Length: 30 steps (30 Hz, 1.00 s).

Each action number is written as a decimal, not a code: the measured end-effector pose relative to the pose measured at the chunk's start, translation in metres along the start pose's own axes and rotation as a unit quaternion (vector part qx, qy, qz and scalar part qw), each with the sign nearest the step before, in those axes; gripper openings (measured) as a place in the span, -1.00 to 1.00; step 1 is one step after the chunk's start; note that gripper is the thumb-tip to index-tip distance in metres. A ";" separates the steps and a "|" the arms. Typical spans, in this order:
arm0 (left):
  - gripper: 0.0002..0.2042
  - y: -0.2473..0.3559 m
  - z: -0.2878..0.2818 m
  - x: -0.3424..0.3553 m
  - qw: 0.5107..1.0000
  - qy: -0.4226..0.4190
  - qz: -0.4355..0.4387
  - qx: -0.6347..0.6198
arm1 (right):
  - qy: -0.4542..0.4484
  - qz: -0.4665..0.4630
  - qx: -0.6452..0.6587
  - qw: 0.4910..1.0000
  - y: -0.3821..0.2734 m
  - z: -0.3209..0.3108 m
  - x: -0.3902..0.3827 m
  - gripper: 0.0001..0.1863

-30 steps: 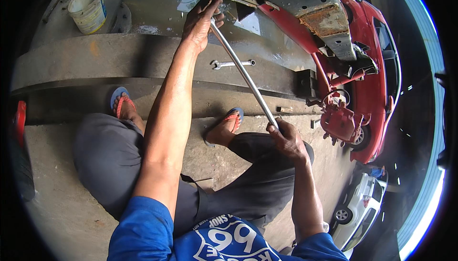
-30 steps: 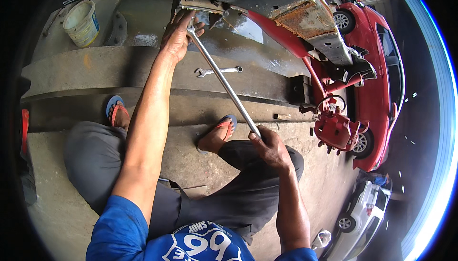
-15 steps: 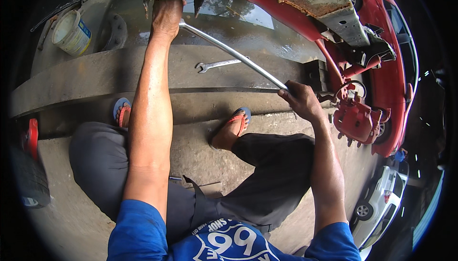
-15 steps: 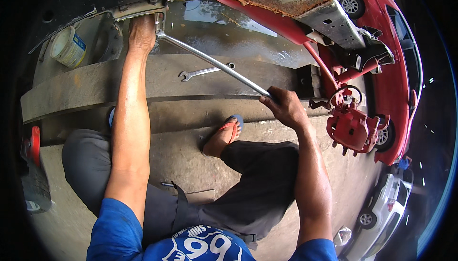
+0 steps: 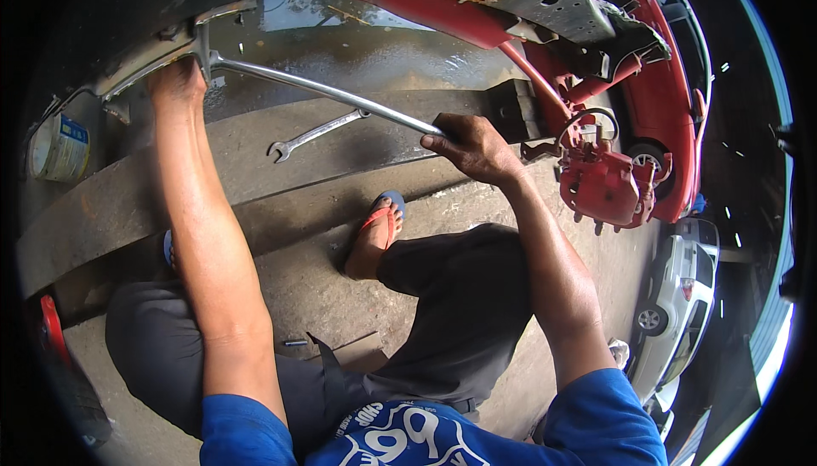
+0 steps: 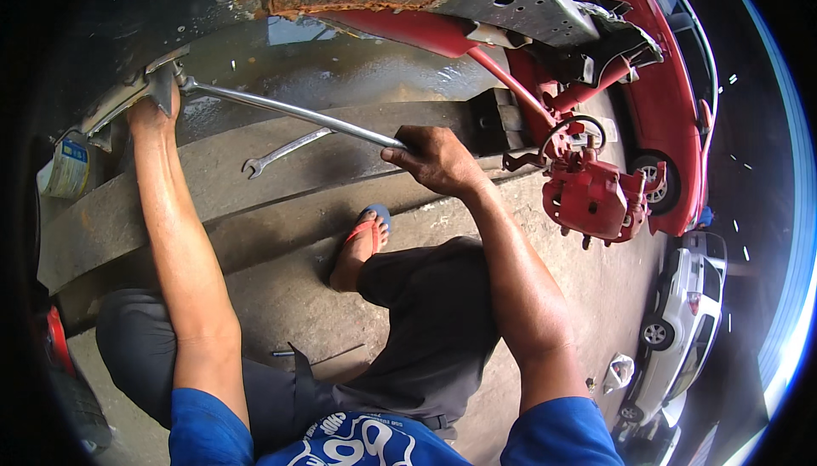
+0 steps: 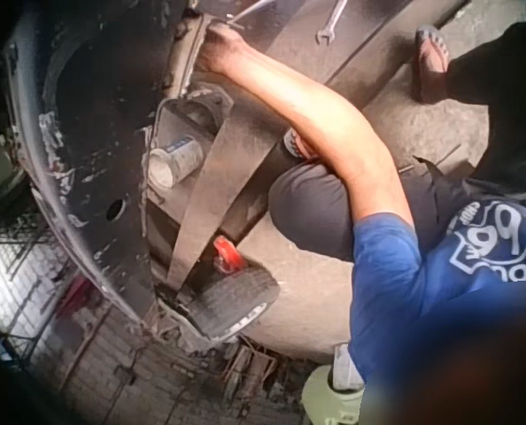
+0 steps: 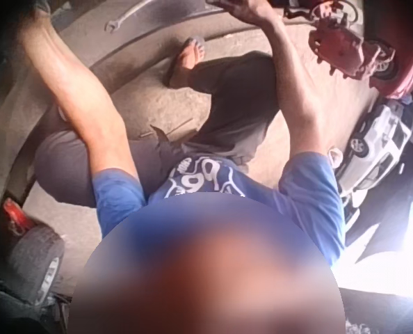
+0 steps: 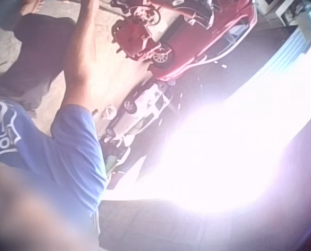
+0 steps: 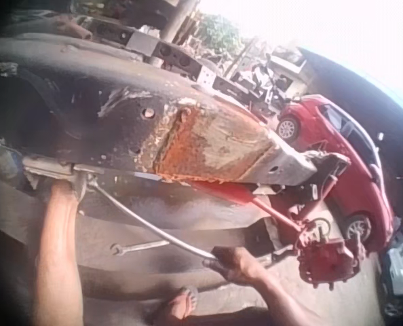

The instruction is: The person sits on the ground and uses a wrench and socket to tighten bolts on a red vehicle frame. They adjust the tool and reposition their hands to reach different bolt locations along the frame.

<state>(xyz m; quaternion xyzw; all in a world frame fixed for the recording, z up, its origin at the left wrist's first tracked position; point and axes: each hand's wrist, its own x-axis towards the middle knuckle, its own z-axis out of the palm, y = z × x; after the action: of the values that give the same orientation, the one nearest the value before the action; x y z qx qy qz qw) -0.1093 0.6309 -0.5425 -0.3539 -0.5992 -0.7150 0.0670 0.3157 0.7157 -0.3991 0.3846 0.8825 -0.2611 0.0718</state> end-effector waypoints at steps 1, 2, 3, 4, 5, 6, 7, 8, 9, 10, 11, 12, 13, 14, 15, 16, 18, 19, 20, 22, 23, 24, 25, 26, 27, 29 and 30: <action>-0.65 0.005 -0.006 -0.001 0.999 -0.006 0.001 0.034 | 0.007 0.007 0.027 1.000 -0.001 -0.003 -0.001 -0.44; -0.66 0.011 -0.013 -0.002 0.988 -0.038 0.034 0.146 | 0.006 0.029 0.019 0.999 -0.002 -0.005 -0.001 -0.42; -0.67 0.017 -0.020 -0.003 0.973 -0.053 0.054 0.216 | 0.008 0.045 0.014 0.999 -0.003 -0.007 -0.002 -0.41; -0.66 0.022 -0.021 -0.004 0.988 -0.052 0.045 0.141 | 0.001 0.063 0.007 0.998 -0.002 -0.007 -0.001 -0.40; -0.65 0.024 -0.022 -0.004 0.985 -0.067 0.048 0.150 | 0.001 0.053 0.009 0.999 -0.001 -0.006 0.000 -0.40; -0.64 0.026 -0.026 -0.007 0.952 -0.088 0.090 0.281 | -0.004 0.049 0.008 0.999 0.002 -0.004 0.002 -0.40; -0.63 0.025 -0.025 -0.008 0.916 -0.080 0.140 0.366 | -0.001 0.061 -0.003 0.998 0.005 0.000 0.004 -0.39; -0.63 0.021 -0.026 -0.009 0.904 -0.094 0.138 0.393 | -0.011 0.049 -0.014 0.999 0.009 0.005 0.008 -0.42; -0.62 0.015 -0.024 -0.008 0.899 -0.074 0.162 0.401 | -0.021 0.028 -0.008 0.999 0.012 0.010 0.013 -0.45; -0.61 0.005 -0.022 -0.008 0.885 -0.057 0.182 0.424 | -0.024 0.009 -0.003 1.000 0.016 0.016 0.019 -0.48; -0.59 -0.005 -0.025 -0.008 0.870 -0.060 0.165 0.461 | -0.038 0.004 0.002 0.999 0.018 0.020 0.025 -0.56; -0.58 -0.018 -0.027 -0.007 0.866 -0.061 0.139 0.477 | -0.055 0.018 0.014 0.998 0.020 0.023 0.031 -0.58; -0.56 -0.031 -0.032 -0.005 0.872 -0.067 0.105 0.474 | -0.069 0.036 0.035 0.996 0.019 0.025 0.038 -0.57; -0.55 -0.045 -0.036 -0.001 0.881 -0.069 0.069 0.464 | -0.048 0.023 -0.002 0.999 0.017 0.027 0.045 -0.53; -0.53 -0.060 -0.039 0.003 0.893 -0.067 0.057 0.441 | -0.052 0.045 -0.009 0.998 0.013 0.027 0.053 -0.49; -0.51 -0.073 -0.041 0.006 0.901 -0.066 0.071 0.423 | -0.024 0.037 -0.037 0.998 0.008 0.027 0.060 -0.46; -0.58 -0.097 -0.046 0.013 0.855 -0.061 0.113 0.502 | 0.004 0.021 -0.030 0.999 -0.008 0.029 0.073 -0.41; -0.60 -0.107 -0.048 0.015 0.827 -0.072 0.181 0.528 | 0.027 0.007 -0.024 0.999 -0.017 0.031 0.078 -0.41; -0.62 -0.116 -0.048 0.016 0.822 -0.072 0.207 0.525 | 0.037 0.000 -0.022 0.999 -0.024 0.033 0.082 -0.41; -0.65 -0.128 -0.055 0.017 0.803 -0.071 0.228 0.546 | 0.082 0.032 -0.022 0.996 -0.031 0.031 0.087 -0.40; -0.66 -0.133 -0.057 0.017 0.792 -0.069 0.236 0.559 | 0.090 0.041 -0.018 0.995 -0.032 0.030 0.088 -0.40; -0.67 -0.136 -0.060 0.018 0.780 -0.067 0.242 0.573 | 0.103 0.043 -0.025 0.993 -0.031 0.028 0.088 -0.39; -0.67 -0.137 -0.062 0.017 0.779 -0.065 0.242 0.575 | 0.113 0.042 -0.029 0.992 -0.029 0.026 0.087 -0.39; -0.66 -0.136 -0.064 0.017 0.827 -0.069 0.200 0.521 | 0.121 0.037 -0.034 0.991 -0.027 0.023 0.087 -0.38; -0.64 -0.132 -0.065 0.012 0.876 -0.071 0.149 0.453 | 0.125 0.033 -0.044 0.991 -0.025 0.021 0.086 -0.36; -0.59 -0.118 -0.061 0.000 0.926 -0.068 0.104 0.355 | 0.127 0.040 -0.057 0.989 -0.025 0.017 0.085 -0.37; -0.57 -0.106 -0.059 -0.005 0.942 -0.063 0.043 0.328 | 0.120 0.034 -0.059 0.990 -0.027 0.016 0.085 -0.37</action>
<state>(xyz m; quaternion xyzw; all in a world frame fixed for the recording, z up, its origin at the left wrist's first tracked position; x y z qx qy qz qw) -0.1858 0.6051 -0.6331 -0.3819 -0.7875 -0.4519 0.1724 0.2357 0.7466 -0.4301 0.4383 0.8849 -0.1576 -0.0034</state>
